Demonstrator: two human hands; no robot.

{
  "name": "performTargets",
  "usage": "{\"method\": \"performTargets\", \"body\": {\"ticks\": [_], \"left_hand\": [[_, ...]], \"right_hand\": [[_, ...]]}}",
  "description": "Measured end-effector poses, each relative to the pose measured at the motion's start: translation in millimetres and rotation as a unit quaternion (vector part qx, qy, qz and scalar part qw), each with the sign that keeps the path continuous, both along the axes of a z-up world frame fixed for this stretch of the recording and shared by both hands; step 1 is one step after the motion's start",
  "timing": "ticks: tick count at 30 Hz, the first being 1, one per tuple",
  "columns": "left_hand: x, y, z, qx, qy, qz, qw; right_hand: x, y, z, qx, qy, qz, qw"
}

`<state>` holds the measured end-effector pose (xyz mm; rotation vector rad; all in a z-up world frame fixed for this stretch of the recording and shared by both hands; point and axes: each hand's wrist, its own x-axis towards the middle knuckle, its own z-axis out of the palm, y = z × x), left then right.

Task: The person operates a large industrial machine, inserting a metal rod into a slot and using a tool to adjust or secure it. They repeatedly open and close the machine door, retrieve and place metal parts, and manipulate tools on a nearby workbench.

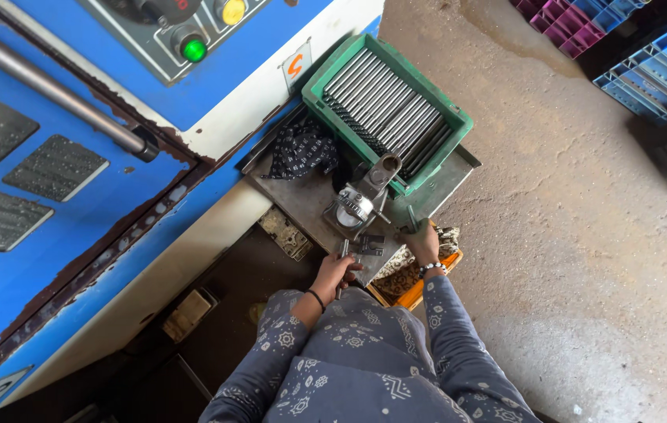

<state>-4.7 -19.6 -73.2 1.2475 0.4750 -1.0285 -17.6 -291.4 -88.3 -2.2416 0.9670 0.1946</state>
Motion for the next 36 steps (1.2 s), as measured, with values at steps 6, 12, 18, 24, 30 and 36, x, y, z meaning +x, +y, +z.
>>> {"method": "performTargets", "body": {"ticks": [6, 12, 18, 24, 30, 36], "left_hand": [[2.5, 8.2, 41.0, -0.012, -0.045, -0.046, 0.998], [12.7, 8.8, 90.9, 0.059, -0.084, -0.135, 0.986], [20.6, 15.1, 109.4, -0.118, -0.044, -0.066, 0.99], [28.4, 36.4, 97.5, -0.039, -0.101, 0.051, 0.993], [21.8, 54.7, 87.9, -0.143, -0.053, 0.188, 0.97], [22.6, 60.1, 100.7, -0.122, -0.015, 0.203, 0.971]], "right_hand": [[-28.4, 6.0, 29.6, 0.106, -0.057, -0.043, 0.992], [-59.2, 59.3, 111.7, 0.286, 0.017, -0.025, 0.958], [-43.4, 108.3, 155.1, 0.364, -0.104, 0.033, 0.925], [-32.6, 122.3, 168.4, 0.307, -0.251, 0.064, 0.916], [-33.1, 140.0, 177.0, 0.119, -0.387, 0.258, 0.877], [-15.2, 153.3, 156.4, 0.441, -0.227, 0.053, 0.867]]}}
